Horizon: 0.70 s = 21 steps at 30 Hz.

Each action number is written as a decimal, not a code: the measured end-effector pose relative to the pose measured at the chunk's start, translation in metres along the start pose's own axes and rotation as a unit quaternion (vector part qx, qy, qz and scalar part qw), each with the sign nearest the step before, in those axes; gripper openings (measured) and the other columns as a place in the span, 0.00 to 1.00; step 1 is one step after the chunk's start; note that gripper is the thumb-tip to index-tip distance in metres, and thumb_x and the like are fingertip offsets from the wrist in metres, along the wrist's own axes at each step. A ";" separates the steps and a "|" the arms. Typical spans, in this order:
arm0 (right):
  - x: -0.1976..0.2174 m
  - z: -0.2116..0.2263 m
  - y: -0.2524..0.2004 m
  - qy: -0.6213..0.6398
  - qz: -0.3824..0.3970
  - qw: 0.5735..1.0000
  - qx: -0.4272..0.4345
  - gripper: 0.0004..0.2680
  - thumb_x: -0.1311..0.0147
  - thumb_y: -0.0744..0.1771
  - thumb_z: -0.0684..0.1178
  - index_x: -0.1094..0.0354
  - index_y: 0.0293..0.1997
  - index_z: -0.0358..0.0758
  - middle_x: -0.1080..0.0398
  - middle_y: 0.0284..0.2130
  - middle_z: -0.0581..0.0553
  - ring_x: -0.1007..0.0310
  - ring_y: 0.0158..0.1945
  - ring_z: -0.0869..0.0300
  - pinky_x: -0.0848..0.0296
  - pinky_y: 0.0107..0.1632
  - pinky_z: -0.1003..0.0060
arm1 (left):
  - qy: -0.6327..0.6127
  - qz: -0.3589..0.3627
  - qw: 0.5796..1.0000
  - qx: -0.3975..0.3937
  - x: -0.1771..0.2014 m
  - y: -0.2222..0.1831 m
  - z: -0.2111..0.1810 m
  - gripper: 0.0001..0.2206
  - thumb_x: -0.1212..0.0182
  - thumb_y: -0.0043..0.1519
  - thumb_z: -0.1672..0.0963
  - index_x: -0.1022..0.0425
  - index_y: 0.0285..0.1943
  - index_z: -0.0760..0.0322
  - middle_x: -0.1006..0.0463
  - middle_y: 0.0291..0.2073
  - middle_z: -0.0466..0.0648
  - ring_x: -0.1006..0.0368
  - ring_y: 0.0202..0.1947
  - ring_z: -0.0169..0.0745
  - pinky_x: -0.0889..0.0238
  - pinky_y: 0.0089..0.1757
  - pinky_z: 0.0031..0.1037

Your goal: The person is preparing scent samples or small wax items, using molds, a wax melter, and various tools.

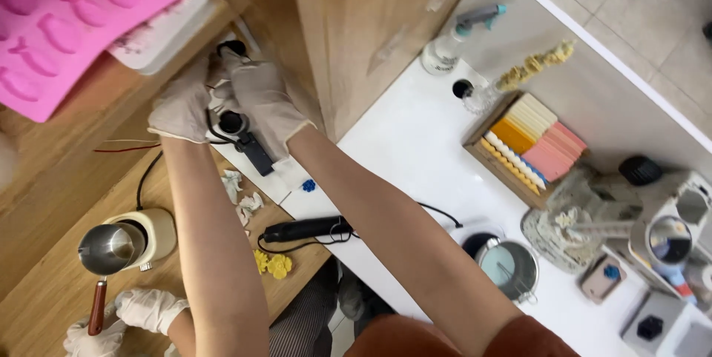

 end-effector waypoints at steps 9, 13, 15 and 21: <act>0.155 0.089 -0.322 0.024 -0.016 0.981 0.192 0.15 0.48 0.72 0.52 0.37 0.66 0.40 0.30 0.59 0.40 0.28 0.63 0.48 0.30 0.66 0.60 | -0.170 -0.035 0.981 -0.087 0.006 -0.075 -0.085 0.14 0.49 0.73 0.55 0.35 0.66 0.64 0.27 0.59 0.57 0.29 0.58 0.50 0.33 0.57 0.40; 0.201 0.029 -0.461 0.094 0.035 0.995 -0.026 0.13 0.49 0.71 0.51 0.32 0.62 0.42 0.25 0.52 0.43 0.23 0.55 0.54 0.25 0.58 0.63 | -0.246 -0.053 0.962 -0.109 0.012 -0.105 -0.119 0.13 0.48 0.73 0.56 0.35 0.64 0.67 0.27 0.58 0.58 0.28 0.57 0.50 0.32 0.56 0.40; 0.231 0.006 -0.524 0.063 -0.032 0.980 -0.184 0.12 0.50 0.69 0.48 0.31 0.60 0.42 0.22 0.48 0.46 0.21 0.52 0.59 0.25 0.55 0.65 | -0.277 -0.067 0.952 -0.113 0.016 -0.118 -0.131 0.13 0.48 0.73 0.56 0.35 0.63 0.68 0.27 0.57 0.58 0.28 0.57 0.50 0.32 0.56 0.40; 0.299 -0.118 -0.678 0.168 -0.444 0.826 -0.304 0.13 0.55 0.72 0.47 0.33 0.61 0.30 0.23 0.44 0.35 0.23 0.45 0.55 0.25 0.54 0.61 | -0.357 -0.141 0.918 -0.100 0.027 -0.149 -0.164 0.13 0.47 0.74 0.56 0.36 0.61 0.73 0.27 0.55 0.60 0.28 0.55 0.49 0.31 0.55 0.39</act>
Point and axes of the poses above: each hand's wrist, its own y-axis towards the middle knuckle, its own x-axis out of the back of the hand, z = x × y, the point moved 2 cm from there along y, towards the middle knuckle
